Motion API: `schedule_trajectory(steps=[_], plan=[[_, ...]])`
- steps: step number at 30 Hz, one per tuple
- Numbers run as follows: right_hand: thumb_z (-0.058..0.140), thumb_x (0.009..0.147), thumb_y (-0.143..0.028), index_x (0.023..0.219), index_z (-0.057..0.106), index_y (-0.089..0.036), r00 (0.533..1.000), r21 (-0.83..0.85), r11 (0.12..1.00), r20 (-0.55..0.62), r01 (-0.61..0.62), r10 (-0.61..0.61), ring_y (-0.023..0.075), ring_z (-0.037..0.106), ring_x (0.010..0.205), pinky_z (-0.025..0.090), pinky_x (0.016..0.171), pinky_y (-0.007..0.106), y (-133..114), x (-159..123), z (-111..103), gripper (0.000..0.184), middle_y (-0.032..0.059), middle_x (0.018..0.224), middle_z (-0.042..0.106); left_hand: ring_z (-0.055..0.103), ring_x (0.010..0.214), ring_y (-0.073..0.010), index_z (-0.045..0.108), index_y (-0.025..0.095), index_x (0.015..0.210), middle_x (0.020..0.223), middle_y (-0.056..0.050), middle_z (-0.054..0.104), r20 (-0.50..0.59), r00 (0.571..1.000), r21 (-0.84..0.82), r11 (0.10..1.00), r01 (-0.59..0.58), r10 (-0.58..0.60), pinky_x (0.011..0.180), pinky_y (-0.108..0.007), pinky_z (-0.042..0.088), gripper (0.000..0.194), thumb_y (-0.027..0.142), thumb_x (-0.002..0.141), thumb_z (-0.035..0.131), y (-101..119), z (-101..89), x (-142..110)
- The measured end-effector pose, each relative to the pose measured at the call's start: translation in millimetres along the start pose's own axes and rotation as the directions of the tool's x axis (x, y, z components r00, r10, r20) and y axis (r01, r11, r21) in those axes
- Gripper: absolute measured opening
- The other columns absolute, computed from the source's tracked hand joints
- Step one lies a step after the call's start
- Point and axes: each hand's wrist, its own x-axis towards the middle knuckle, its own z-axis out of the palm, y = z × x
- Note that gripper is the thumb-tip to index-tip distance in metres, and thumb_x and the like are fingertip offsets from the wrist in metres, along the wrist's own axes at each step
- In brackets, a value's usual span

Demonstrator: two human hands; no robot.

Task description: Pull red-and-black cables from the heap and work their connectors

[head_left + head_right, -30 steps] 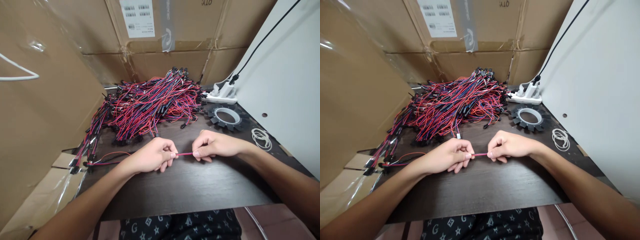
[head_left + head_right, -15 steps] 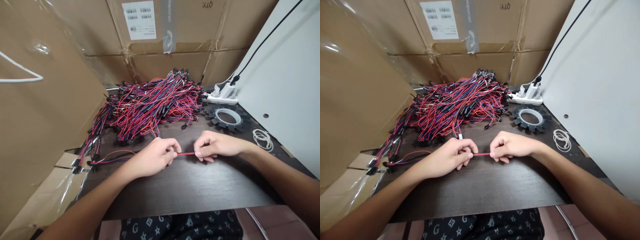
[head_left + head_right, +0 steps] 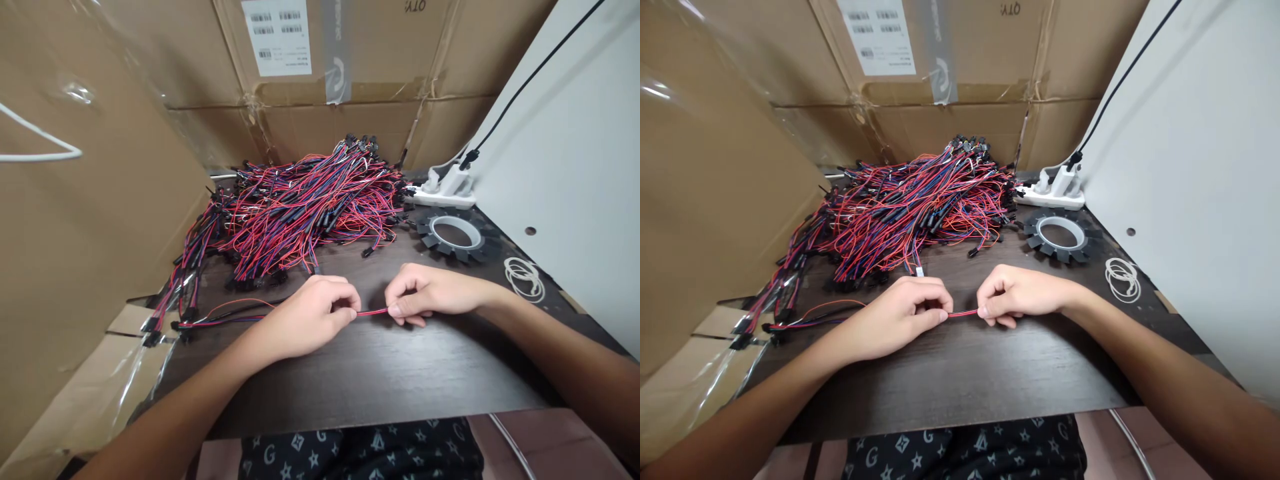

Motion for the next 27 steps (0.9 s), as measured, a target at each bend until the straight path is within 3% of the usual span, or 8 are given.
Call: schedule_trajectory(steps=[9, 19, 27], plan=[[0.059, 0.081, -0.031, 0.067, 0.061, -0.008, 1.000, 0.058, 0.998, 0.019, 0.008, -0.009, 0.0061, 0.045, 0.044, 0.031, 0.044, 0.018, 0.1, 0.5, 1.9, 0.026, 0.0005, 0.053, 0.054, 0.052, 0.071, -0.0109, 0.065, 0.013, 0.074, 0.071, 0.001, 0.058, 0.011, 0.998, 0.018, 0.998, -0.067, 0.067, 0.071, -0.023, 0.036, 0.015, 0.006, 0.082, 0.054, 3.4, -2.3, -2.1], [0.060, 0.081, -0.032, 0.067, 0.061, -0.008, 0.998, 0.069, 0.997, 0.043, 0.034, -0.037, 0.0064, 0.045, 0.044, 0.031, 0.044, 0.018, 0.7, 1.1, 3.9, 0.027, 0.0006, 0.053, 0.054, 0.050, 0.065, -0.0101, 0.063, 0.011, 0.071, 0.069, 0.000, 0.059, 0.103, 0.990, -0.182, 0.977, 0.110, -0.092, 0.065, -0.022, 0.038, 0.010, 0.006, 0.077, 0.056, 1.4, -3.1, 1.0], [0.059, 0.082, -0.031, 0.068, 0.061, -0.009, 0.999, 0.070, 0.997, 0.029, 0.022, -0.024, 0.0066, 0.044, 0.042, 0.030, 0.043, 0.018, 0.0, 0.9, 3.9, 0.027, 0.0004, 0.051, 0.054, 0.047, 0.059, -0.0089, 0.059, 0.013, 0.071, 0.061, 0.003, 0.053, 0.073, 0.986, -0.115, 0.980, 0.160, -0.152, 0.060, -0.022, 0.034, 0.012, 0.011, 0.080, 0.051, 5.3, -3.6, -1.1]])
